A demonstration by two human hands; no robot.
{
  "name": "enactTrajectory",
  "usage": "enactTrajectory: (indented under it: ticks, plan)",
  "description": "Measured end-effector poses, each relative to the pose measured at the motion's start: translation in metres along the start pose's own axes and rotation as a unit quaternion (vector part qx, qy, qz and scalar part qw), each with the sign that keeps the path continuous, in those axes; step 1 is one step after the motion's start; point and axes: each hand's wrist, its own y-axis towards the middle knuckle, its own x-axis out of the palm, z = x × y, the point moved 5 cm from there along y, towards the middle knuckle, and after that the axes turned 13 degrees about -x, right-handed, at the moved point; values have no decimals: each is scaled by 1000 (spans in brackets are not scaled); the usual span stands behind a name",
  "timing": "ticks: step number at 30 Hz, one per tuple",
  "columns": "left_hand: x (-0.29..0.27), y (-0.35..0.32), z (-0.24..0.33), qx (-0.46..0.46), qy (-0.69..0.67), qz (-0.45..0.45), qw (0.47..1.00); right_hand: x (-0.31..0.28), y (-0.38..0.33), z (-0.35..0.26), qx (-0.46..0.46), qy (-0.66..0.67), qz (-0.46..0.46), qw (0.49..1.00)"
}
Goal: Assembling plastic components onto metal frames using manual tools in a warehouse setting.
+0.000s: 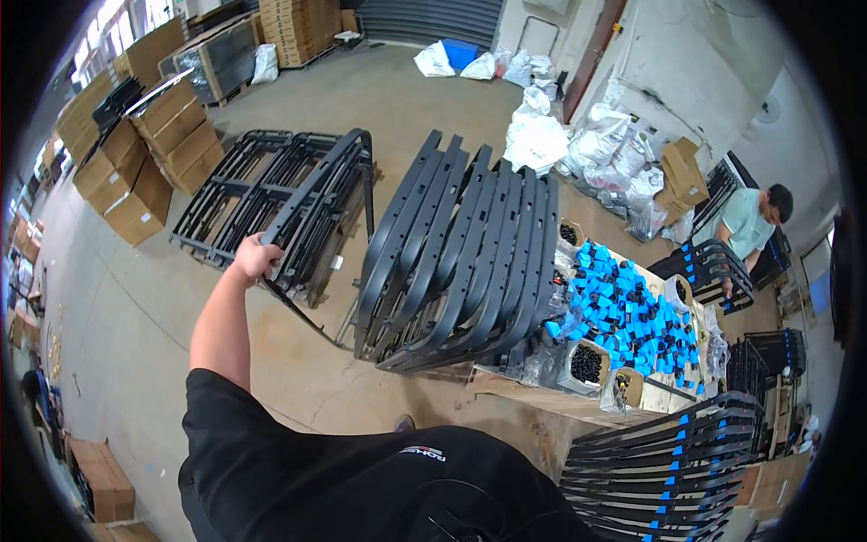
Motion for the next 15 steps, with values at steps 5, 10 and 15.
enactTrajectory:
  ticks: [5, 10, 15]
  plan:
    - [-36, -56, -54, -31, -46, 2, 998, 13, 32, -31, -3, -63, -50, 997]
    - [-36, -158, -155, -63, -75, 17, 995, 38, 57, -44, -23, -118, -111, 987]
    - [61, -295, -251, -88, -148, 112, 979, 55, 37, 2, -18, -154, -152, 976]
